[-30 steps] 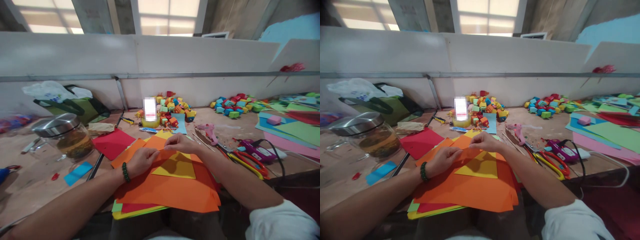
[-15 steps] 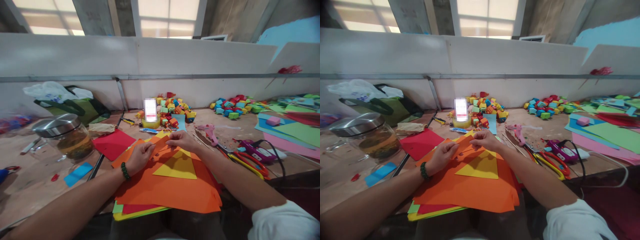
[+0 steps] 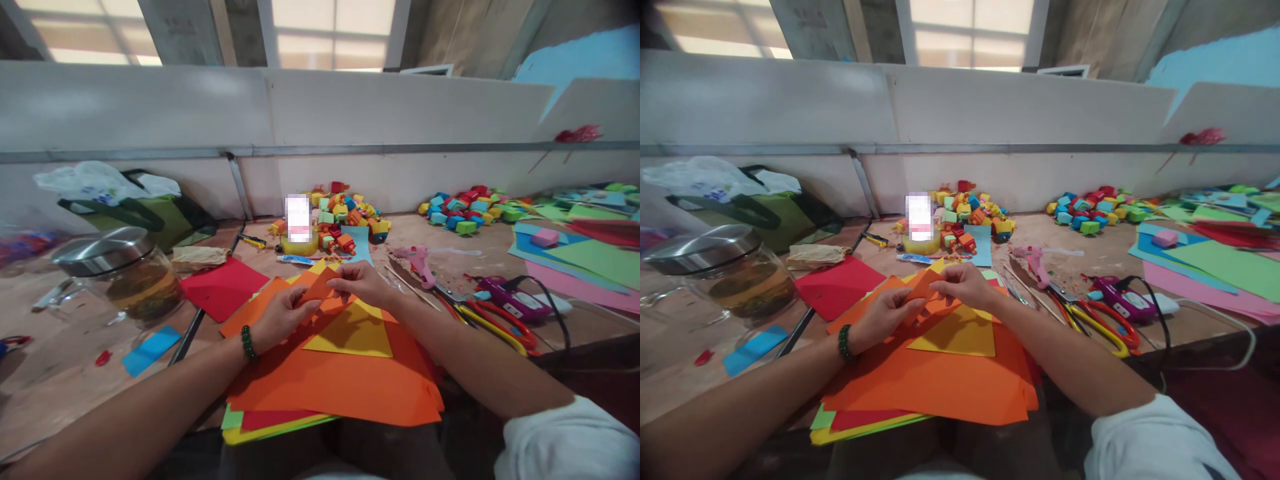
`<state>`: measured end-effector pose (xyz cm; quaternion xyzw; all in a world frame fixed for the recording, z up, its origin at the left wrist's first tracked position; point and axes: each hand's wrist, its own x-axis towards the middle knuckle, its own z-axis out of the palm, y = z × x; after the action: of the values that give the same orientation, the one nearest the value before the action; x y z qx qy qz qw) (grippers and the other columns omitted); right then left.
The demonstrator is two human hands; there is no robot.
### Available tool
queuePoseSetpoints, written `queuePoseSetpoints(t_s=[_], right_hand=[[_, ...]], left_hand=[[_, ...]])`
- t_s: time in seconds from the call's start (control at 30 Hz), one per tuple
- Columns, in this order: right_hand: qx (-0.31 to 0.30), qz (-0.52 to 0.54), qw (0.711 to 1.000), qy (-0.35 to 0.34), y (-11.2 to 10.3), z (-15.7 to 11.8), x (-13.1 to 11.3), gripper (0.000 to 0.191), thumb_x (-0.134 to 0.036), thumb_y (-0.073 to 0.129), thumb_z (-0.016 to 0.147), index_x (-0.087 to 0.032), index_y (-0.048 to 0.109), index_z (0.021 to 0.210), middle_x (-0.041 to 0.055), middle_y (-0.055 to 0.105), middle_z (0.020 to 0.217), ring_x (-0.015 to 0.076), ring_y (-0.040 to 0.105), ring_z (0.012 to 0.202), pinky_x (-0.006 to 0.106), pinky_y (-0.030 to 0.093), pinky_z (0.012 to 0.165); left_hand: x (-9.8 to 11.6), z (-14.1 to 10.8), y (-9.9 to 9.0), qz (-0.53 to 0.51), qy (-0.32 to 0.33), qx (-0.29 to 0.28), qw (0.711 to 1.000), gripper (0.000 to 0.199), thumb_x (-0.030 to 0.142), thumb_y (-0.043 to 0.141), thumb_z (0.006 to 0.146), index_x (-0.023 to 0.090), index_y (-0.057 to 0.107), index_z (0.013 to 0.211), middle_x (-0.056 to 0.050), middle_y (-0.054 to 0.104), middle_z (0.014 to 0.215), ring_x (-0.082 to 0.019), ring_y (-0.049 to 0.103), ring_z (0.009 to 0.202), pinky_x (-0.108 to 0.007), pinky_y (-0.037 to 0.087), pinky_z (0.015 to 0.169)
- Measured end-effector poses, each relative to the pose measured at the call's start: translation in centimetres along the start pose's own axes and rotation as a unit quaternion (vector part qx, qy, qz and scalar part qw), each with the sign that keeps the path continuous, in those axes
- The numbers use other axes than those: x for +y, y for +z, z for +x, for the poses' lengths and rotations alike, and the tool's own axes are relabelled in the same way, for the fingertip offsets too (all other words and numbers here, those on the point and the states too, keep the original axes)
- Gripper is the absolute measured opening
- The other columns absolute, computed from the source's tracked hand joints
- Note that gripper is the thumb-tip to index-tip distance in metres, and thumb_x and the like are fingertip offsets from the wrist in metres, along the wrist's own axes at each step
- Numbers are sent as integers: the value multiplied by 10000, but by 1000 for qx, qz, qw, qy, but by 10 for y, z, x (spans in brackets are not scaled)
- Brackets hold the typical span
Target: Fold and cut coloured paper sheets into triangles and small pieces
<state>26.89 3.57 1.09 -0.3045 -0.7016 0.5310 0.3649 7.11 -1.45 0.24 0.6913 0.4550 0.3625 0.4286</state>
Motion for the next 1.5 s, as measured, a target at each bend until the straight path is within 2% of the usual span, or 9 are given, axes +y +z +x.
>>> queuePoseSetpoints(t_s=[0.17,0.3,0.47,0.63,0.83,1.07,1.27,1.43,1.5], right_hand=[[5,-13,1000,0,0,0,3,495,-622,751,651,-159,582,611,-20,607,550,85,570,454,203,438,445],[-23,-22,999,42,-7,1,-1,495,-600,800,590,-148,598,593,-11,615,539,82,562,447,202,452,449],[-56,-5,998,33,5,-3,-5,492,-618,778,598,-154,617,639,-18,605,571,83,545,486,213,468,480],[13,-29,999,-43,14,-3,2,439,-587,724,683,-154,653,672,-20,570,600,85,476,553,218,404,510],[93,-59,993,-47,-10,3,5,440,-582,714,684,-150,635,655,-12,553,605,93,451,571,224,352,503],[139,-27,989,-50,-23,7,0,453,-593,743,642,-158,618,663,-30,528,587,89,481,555,237,430,527],[79,19,997,6,-19,4,-2,434,-508,824,585,-163,612,743,-18,616,620,103,585,523,242,512,507],[42,35,998,6,-11,3,-7,406,-473,841,568,-169,627,732,-30,618,603,88,563,494,231,518,483],[3,40,999,-2,-1,1,-7,392,-466,835,585,-173,627,743,-27,627,626,97,578,524,236,528,496]], left_hand=[[0,-1,3,-13,-11,0,1000,464,599,620,755,147,628,647,-24,633,519,-114,554,443,-193,404,406],[8,-3,3,-57,-66,-46,995,505,658,618,725,154,602,692,-9,623,545,-116,556,417,-207,414,396],[12,-3,4,-22,10,-23,999,521,682,520,770,183,502,623,39,508,507,-87,467,455,-195,366,434],[9,-6,7,53,19,-27,998,492,587,458,832,196,412,536,53,410,446,-76,356,431,-205,298,422],[8,-2,2,14,21,-29,999,477,591,463,840,171,580,646,-22,662,626,-124,573,519,-223,451,509],[6,3,-7,11,16,19,1000,526,665,514,809,176,556,619,-39,672,552,-154,637,508,-241,496,517],[-4,8,-10,8,9,81,997,496,663,542,779,174,560,694,-41,675,586,-170,653,533,-245,492,495],[-2,9,-12,31,29,78,996,390,540,600,777,162,643,866,26,595,593,-110,544,531,-209,442,491],[0,6,-11,31,12,40,999,366,521,608,778,161,652,831,46,542,552,-89,475,484,-191,369,434]])
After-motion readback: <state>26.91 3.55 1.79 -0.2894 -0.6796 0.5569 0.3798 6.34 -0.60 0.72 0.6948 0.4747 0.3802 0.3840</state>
